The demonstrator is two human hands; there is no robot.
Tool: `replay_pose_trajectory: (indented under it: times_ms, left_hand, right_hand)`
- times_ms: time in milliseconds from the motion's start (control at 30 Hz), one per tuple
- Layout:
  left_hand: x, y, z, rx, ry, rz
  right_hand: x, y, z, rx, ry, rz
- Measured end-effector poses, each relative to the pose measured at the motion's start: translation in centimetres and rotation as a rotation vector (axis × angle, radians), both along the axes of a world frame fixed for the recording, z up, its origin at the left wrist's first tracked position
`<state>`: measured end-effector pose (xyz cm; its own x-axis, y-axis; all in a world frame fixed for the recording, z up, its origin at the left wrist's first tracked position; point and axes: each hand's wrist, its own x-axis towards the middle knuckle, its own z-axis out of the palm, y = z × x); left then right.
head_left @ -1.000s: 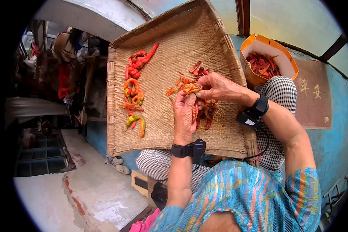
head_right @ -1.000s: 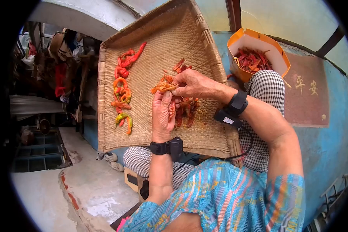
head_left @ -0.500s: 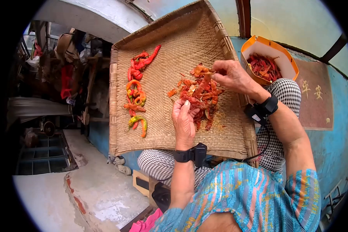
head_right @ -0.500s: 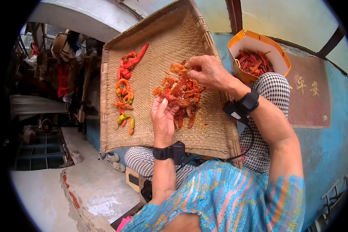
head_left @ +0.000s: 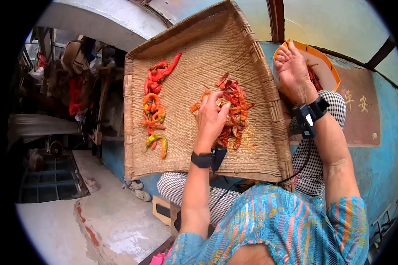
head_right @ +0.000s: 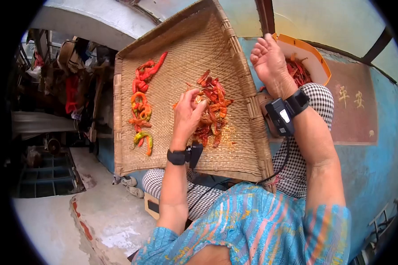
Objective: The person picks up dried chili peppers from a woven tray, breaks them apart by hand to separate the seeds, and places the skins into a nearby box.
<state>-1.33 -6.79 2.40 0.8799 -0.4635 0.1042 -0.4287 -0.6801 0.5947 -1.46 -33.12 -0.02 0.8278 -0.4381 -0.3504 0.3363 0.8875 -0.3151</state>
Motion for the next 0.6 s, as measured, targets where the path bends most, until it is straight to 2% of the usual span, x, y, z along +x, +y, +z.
replay_pose_trajectory:
  times_ms: [67,133,200,267,333,400,433,467,533,567,600]
  left_hand:
    - [1.1,-1.4,0.1,0.06,-0.008,-0.076]
    - [1.9,-2.6,-0.5,0.276,-0.197,-0.278]
    - [2.1,-3.3,-0.9,0.301,-0.173,-0.276]
    - [2.4,-3.6,-1.2,0.382,-0.093,-0.278]
    - [2.3,-3.2,-1.1,0.356,-0.093,-0.243]
    - [2.4,-1.7,-1.0,0.069,0.006,-0.199]
    - [2.0,-1.2,-0.9,-0.098,0.053,-0.124]
    - [1.7,-0.7,-0.7,-0.095,0.052,-0.123]
    - [1.1,0.6,-0.3,-0.327,0.261,-0.021]
    - [0.3,1.3,-0.4,-0.608,0.465,-0.006]
    - [-0.1,1.7,-0.6,-0.611,0.463,-0.002]
  right_hand:
    - [-0.3,0.8,0.5,-0.235,-0.13,0.18]
    - [-0.3,1.4,1.3,-0.263,-0.174,0.227]
    - [-0.3,2.0,1.8,-0.481,-0.107,0.292]
    - [-0.2,2.2,1.1,-0.48,-0.141,0.324]
    - [-0.3,2.7,1.1,-0.591,-0.115,0.43]
    - [-0.6,3.1,1.3,-0.666,-0.137,0.431]
    - [-1.0,3.6,1.9,-0.823,-0.144,0.464]
    - [-1.2,3.8,2.2,-0.981,-0.152,0.496]
    - [-1.3,4.2,1.7,-1.037,-0.24,0.59]
    - [-1.1,4.9,1.1,-1.256,-0.285,0.623]
    - [-1.2,5.6,1.3,-1.478,-0.33,0.653]
